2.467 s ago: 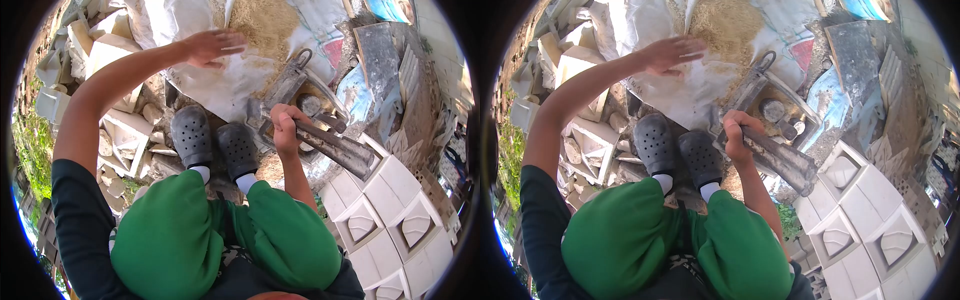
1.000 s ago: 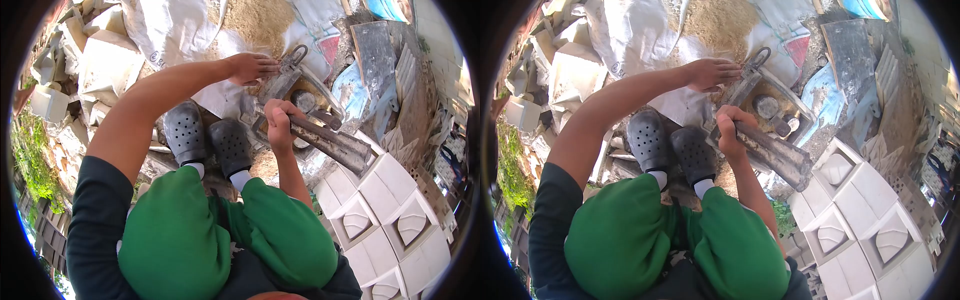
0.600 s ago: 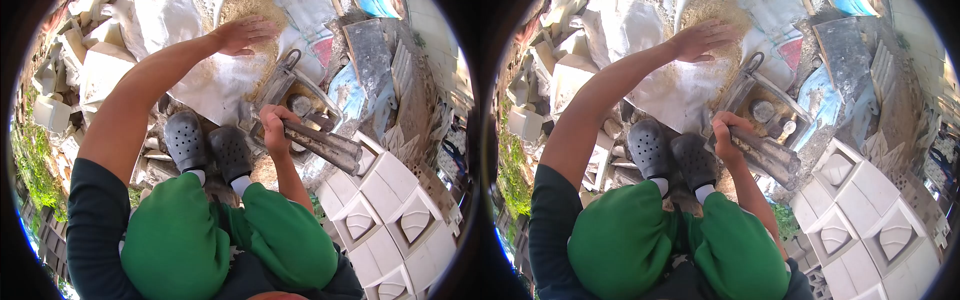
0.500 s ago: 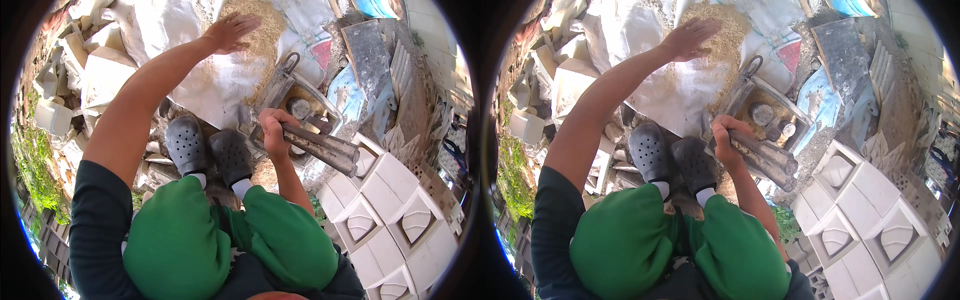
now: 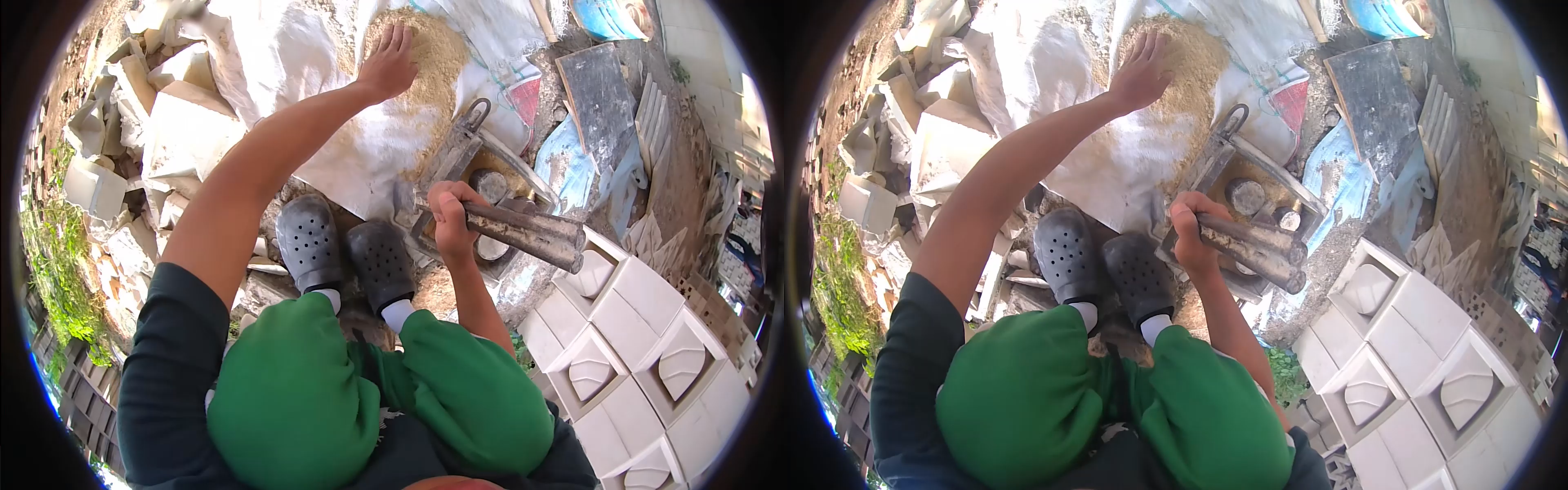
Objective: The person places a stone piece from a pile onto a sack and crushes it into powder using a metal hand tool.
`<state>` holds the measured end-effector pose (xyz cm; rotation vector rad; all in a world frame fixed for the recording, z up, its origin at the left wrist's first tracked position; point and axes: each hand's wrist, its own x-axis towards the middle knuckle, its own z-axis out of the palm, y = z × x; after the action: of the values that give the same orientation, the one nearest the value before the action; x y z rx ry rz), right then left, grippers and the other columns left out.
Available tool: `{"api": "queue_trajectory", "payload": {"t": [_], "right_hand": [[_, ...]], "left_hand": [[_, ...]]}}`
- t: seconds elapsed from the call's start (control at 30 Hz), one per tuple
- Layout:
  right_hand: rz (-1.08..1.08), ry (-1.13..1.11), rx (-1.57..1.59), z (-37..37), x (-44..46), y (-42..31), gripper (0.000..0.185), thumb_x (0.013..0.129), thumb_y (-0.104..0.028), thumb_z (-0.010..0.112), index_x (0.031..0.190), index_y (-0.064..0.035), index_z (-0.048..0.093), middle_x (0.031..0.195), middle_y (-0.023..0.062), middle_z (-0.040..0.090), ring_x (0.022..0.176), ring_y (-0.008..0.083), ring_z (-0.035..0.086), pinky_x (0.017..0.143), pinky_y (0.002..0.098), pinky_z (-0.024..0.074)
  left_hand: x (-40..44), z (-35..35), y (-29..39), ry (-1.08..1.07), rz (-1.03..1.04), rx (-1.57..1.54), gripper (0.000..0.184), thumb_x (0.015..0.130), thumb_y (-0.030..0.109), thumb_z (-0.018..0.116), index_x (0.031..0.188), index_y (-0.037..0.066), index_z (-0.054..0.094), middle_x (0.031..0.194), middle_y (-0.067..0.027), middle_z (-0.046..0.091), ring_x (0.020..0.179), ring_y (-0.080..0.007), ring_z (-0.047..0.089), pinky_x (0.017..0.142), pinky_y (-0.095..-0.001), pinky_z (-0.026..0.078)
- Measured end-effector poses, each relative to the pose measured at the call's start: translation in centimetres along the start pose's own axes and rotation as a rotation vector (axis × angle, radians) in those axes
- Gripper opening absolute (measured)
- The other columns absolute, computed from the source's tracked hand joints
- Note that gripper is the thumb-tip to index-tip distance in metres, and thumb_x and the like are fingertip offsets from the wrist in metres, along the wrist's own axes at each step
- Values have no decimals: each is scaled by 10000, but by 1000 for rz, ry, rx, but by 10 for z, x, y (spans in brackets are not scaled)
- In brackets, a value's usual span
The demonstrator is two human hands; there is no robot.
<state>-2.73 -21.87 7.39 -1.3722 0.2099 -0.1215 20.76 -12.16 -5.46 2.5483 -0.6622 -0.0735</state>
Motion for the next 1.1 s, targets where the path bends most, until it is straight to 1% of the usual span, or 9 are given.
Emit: {"api": "queue_trajectory", "payload": {"t": [0.2, 0.27, 0.37, 0.5, 0.57, 0.7, 0.77, 0.93, 1.1], "right_hand": [[-27, 20, 11, -1, -1, 3, 226, 827, -9, 441, 634, -62, 335, 571, 9, 376, 539, 82, 307, 502, 263, 257], [-19, 9, -24, -1, -1, 2, 225, 833, -17, 446, 638, -63, 345, 576, 7, 380, 538, 78, 308, 500, 260, 260], [-33, 1, -31, -1, 0, 1, 221, 839, -27, 453, 643, -59, 356, 585, 9, 397, 538, 77, 315, 499, 258, 268], [-30, 13, -53, -4, -2, 2, 218, 843, -41, 464, 648, -57, 368, 594, 14, 415, 540, 74, 327, 501, 252, 276], [30, 37, -29, -8, -3, 7, 190, 838, -66, 535, 657, -19, 505, 617, -20, 494, 588, 54, 420, 534, 243, 342], [16, 34, -30, -5, -1, 2, 189, 840, -64, 535, 658, -20, 506, 615, -24, 487, 589, 49, 417, 538, 239, 344], [14, -4, -71, -3, -2, 0, 220, 841, -46, 481, 648, -60, 376, 605, 11, 424, 550, 73, 342, 507, 248, 297], [7, -7, -80, -3, 0, 2, 213, 841, -49, 485, 649, -60, 392, 609, 13, 439, 546, 72, 353, 501, 244, 304], [31, 15, -38, -6, 0, 6, 192, 839, -68, 540, 657, -19, 509, 610, -20, 485, 586, 50, 417, 530, 243, 353]], "left_hand": [[21, -16, 0, -49, -29, -51, 468, 894, 206, 522, 1337, 91, 425, 1364, -154, 458, 1246, -281, 472, 949, -396, 458], [35, -16, -14, -229, -104, -29, 333, 890, 184, 537, 1216, 123, 576, 1079, -102, 663, 950, -221, 664, 790, -368, 528], [33, -32, -20, -119, -68, -204, 274, 888, 167, 536, 1140, 123, 632, 859, -88, 703, 752, -203, 688, 706, -353, 535], [32, -52, -16, -144, -125, -203, 358, 866, 133, 523, 1222, 132, 561, 867, -91, 692, 704, -223, 665, 702, -364, 530], [28, -36, -23, -48, -18, -228, 401, 858, 149, 534, 1258, 141, 525, 1026, -96, 661, 742, -239, 662, 751, -389, 532], [12, -23, -17, 70, 2, -12, 486, 830, 222, 608, 1295, 143, 489, 1263, -84, 532, 1059, -267, 574, 939, -399, 465], [3, -19, -13, 70, 1, 42, 522, 806, 264, 665, 1283, 133, 502, 1231, -96, 552, 1140, -305, 516, 964, -399, 444], [14, -23, -8, -122, -184, -72, 601, 780, 265, 703, 1320, 120, 481, 1173, -121, 576, 1072, -309, 560, 929, -405, 450], [32, -34, -24, -251, -317, -205, 444, 752, 221, 709, 1169, 90, 627, 878, -150, 671, 826, -262, 650, 788, -377, 506]]}}
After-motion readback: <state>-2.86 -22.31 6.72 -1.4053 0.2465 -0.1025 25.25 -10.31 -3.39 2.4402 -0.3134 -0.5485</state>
